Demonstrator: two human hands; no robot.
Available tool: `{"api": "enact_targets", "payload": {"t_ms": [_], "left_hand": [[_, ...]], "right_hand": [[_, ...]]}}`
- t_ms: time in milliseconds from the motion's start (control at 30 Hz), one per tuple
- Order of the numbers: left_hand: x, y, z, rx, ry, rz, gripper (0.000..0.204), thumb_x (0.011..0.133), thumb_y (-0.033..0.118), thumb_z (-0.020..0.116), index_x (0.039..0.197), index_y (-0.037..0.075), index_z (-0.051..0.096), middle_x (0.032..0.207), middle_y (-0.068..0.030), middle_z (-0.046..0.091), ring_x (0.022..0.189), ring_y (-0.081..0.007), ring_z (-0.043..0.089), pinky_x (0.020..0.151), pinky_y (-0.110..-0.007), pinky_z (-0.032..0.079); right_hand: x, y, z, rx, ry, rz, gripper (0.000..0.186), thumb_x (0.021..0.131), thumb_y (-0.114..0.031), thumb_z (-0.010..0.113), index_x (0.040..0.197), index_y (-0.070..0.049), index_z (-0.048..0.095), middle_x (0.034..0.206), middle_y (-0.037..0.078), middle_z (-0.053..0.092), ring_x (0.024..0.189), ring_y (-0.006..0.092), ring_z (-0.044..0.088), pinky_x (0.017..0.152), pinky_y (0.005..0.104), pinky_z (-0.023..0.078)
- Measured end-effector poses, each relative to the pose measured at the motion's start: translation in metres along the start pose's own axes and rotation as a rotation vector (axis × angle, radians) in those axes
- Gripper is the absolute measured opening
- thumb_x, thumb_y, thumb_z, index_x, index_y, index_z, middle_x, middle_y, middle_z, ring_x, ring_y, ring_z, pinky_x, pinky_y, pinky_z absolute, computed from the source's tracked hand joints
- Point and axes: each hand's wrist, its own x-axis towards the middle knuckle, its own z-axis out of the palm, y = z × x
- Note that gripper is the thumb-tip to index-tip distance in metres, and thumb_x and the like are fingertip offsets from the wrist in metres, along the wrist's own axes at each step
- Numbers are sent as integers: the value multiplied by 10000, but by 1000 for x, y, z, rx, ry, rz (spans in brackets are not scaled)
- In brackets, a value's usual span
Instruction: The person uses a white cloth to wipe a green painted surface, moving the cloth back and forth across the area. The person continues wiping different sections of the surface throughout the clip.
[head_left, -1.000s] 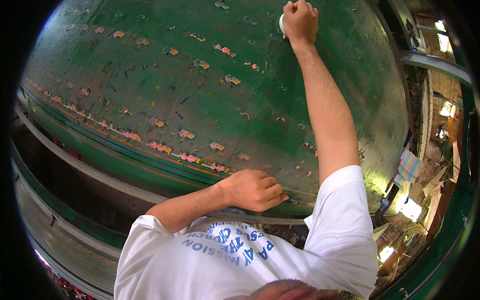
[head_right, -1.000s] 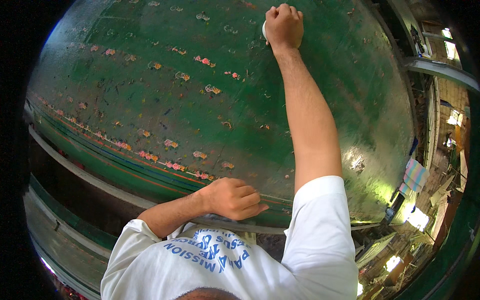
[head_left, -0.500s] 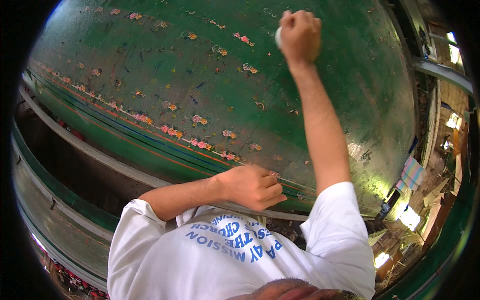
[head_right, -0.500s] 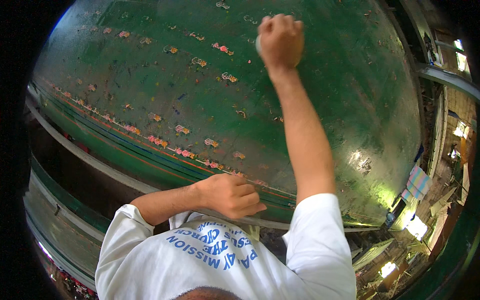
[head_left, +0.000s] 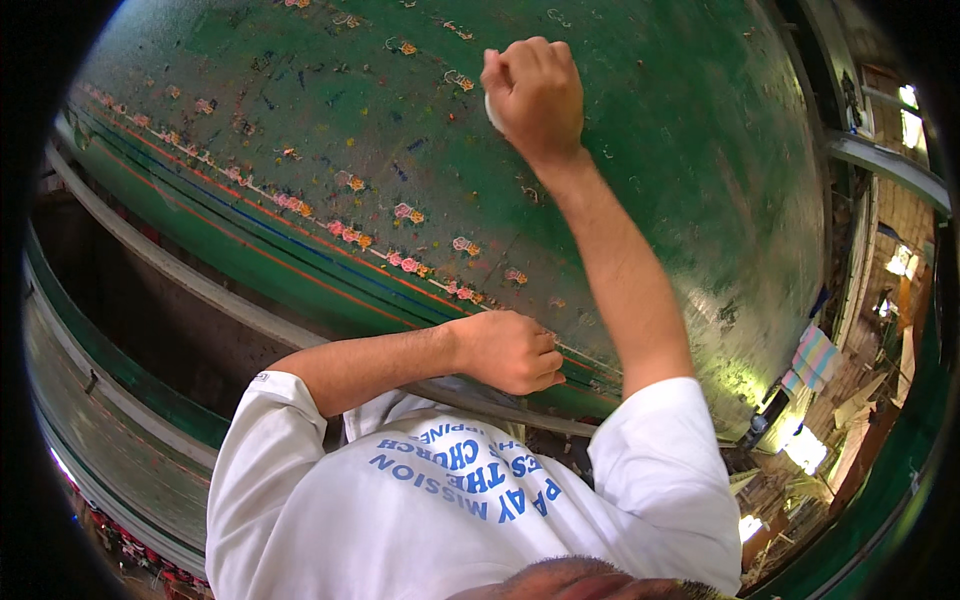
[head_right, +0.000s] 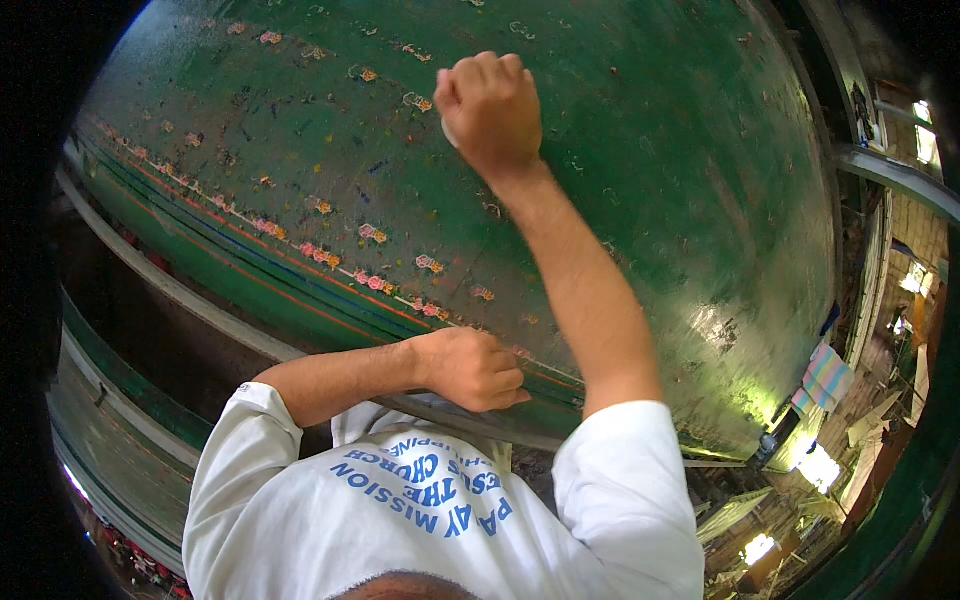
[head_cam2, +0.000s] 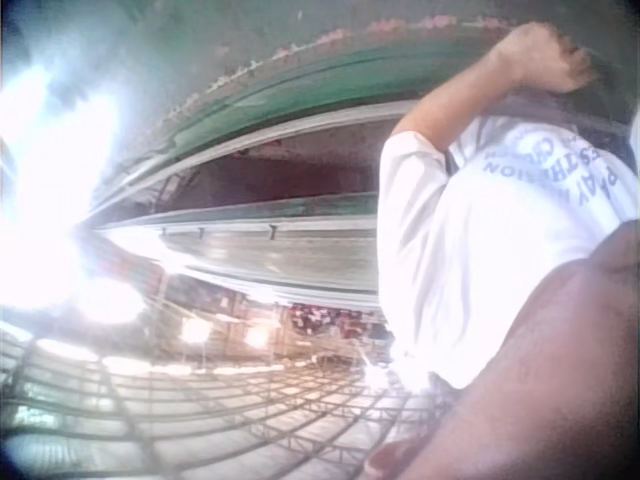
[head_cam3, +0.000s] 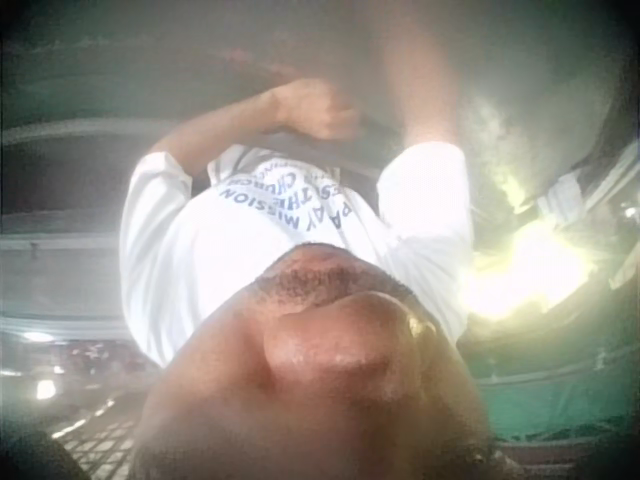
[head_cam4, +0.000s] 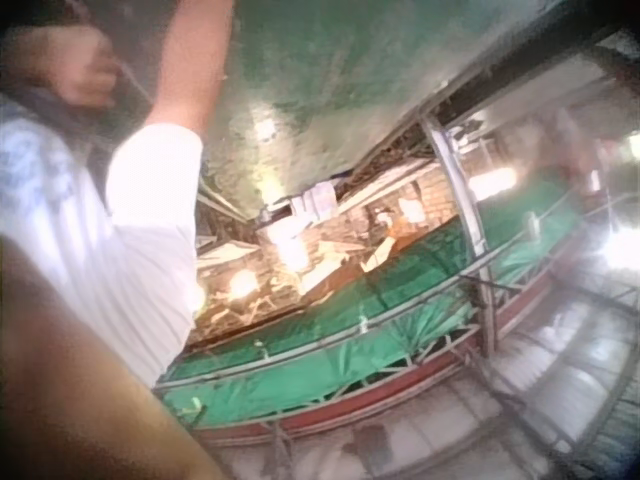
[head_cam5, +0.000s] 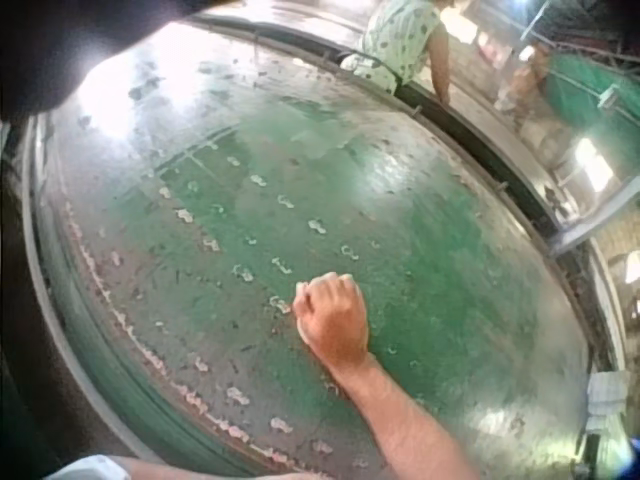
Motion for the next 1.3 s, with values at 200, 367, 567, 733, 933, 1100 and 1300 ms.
{"api": "enact_targets", "payload": {"t_ms": [200, 367, 567, 733, 933, 1100, 1300], "left_hand": [[-1, 4, 4, -18, -8, 34, 292, 935, 232, 785, 727, 113, 617, 721, -3, 507, 615, -173, 608, 513, -359, 512], [-5, 8, 14, -46, -17, 40, 280, 945, 225, 775, 743, 101, 626, 723, -10, 521, 619, -190, 615, 527, -368, 516], [-7, 7, 12, -53, -48, 47, 290, 958, 226, 761, 738, 101, 621, 724, -12, 527, 625, -197, 623, 547, -368, 531], [-7, 8, 16, -67, -14, 37, 310, 964, 246, 758, 725, 106, 617, 724, -12, 529, 624, -198, 626, 540, -371, 536], [-6, 3, 16, -22, -34, 12, 314, 959, 249, 764, 719, 106, 619, 719, -12, 529, 620, -196, 629, 536, -377, 544], [-5, 2, 15, -21, -6, -2, 319, 960, 246, 761, 711, 110, 616, 720, -12, 533, 624, -192, 627, 535, -372, 544], [-3, 2, 12, 0, -12, 14, 297, 952, 239, 765, 722, 107, 632, 719, -16, 536, 635, -194, 634, 532, -373, 543]], "right_hand": [[7, 40, 11, -161, 38, 76, 243, 988, -252, 723, 791, -127, 652, 809, 93, 643, 813, 342, 644, 774, 488, 529], [-2, -15, 1, 85, -27, -42, 251, 967, -210, 789, 810, -104, 625, 799, 94, 616, 814, 350, 617, 769, 483, 508], [13, 51, -3, -220, 40, 110, 250, 958, -233, 781, 795, -116, 632, 809, 87, 631, 811, 331, 624, 752, 474, 516], [10, -4, 0, -43, -34, -151, 232, 960, -260, 769, 792, -157, 647, 809, 65, 642, 794, 333, 632, 749, 466, 515], [51, 95, 21, -325, 101, 103, 238, 967, -293, 762, 817, -154, 640, 859, 66, 660, 842, 332, 651, 755, 471, 538], [41, 23, 20, -162, -33, -78, 257, 989, -263, 722, 797, -102, 663, 846, 112, 689, 827, 363, 660, 752, 499, 560], [53, 72, 30, -291, 8, 44, 249, 996, -246, 702, 806, -91, 663, 845, 119, 685, 832, 373, 663, 773, 504, 566]]}}
